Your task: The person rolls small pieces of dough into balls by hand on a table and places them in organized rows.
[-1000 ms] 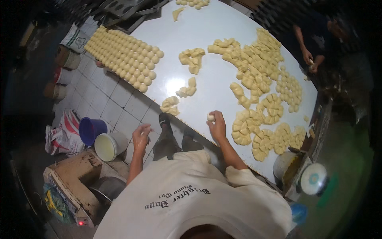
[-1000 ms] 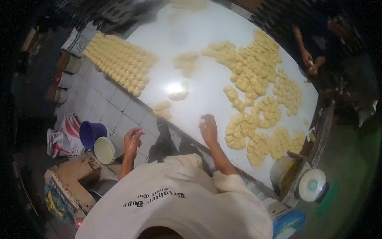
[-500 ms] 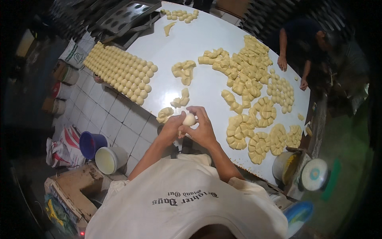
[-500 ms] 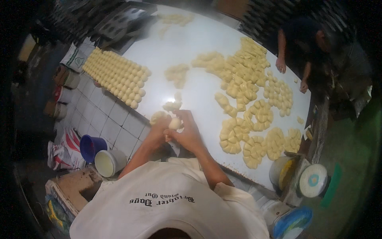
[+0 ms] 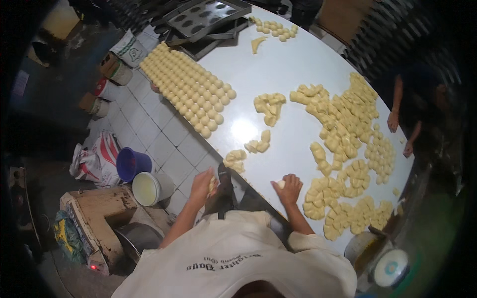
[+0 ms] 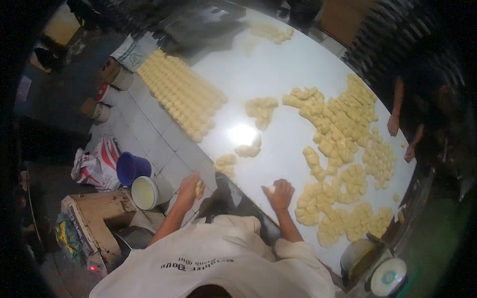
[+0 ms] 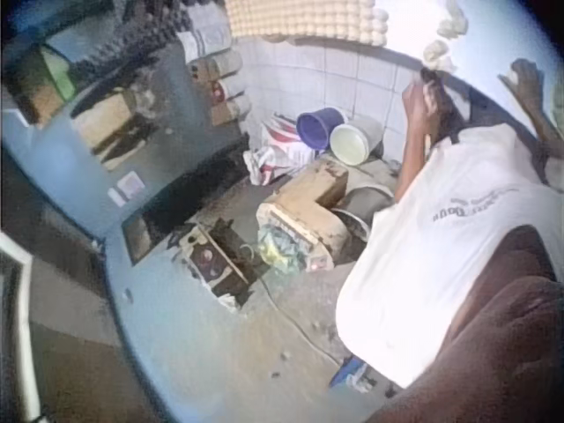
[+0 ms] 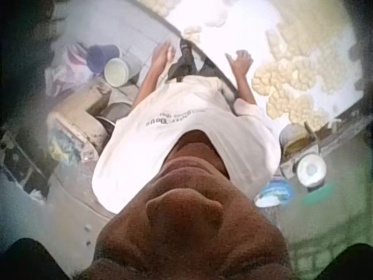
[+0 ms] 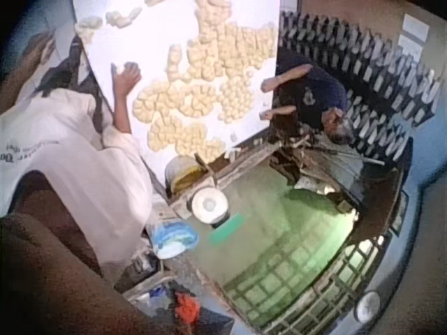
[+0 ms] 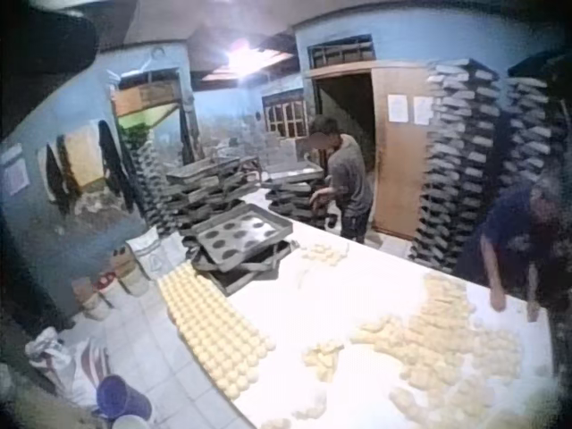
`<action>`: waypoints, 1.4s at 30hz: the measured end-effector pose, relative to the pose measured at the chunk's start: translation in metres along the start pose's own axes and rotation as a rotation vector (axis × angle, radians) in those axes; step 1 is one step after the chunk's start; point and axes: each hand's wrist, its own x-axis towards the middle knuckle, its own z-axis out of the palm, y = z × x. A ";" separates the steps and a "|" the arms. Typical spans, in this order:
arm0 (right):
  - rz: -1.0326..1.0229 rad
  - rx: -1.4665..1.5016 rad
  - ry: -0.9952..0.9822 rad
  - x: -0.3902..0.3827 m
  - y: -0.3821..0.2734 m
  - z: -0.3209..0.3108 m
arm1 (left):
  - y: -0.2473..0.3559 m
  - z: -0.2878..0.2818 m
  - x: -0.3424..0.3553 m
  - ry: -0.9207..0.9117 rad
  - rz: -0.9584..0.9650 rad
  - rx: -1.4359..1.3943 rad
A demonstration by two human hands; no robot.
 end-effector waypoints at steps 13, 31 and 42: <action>0.058 -0.006 0.309 0.089 0.002 0.027 | -0.010 -0.105 0.016 0.123 -0.088 0.182; 0.318 0.181 0.291 0.007 -0.133 0.054 | 0.078 -0.167 0.165 -0.203 -0.054 0.513; 0.135 0.450 0.246 0.204 -0.264 0.071 | 0.099 -0.202 0.180 -0.126 -0.044 0.493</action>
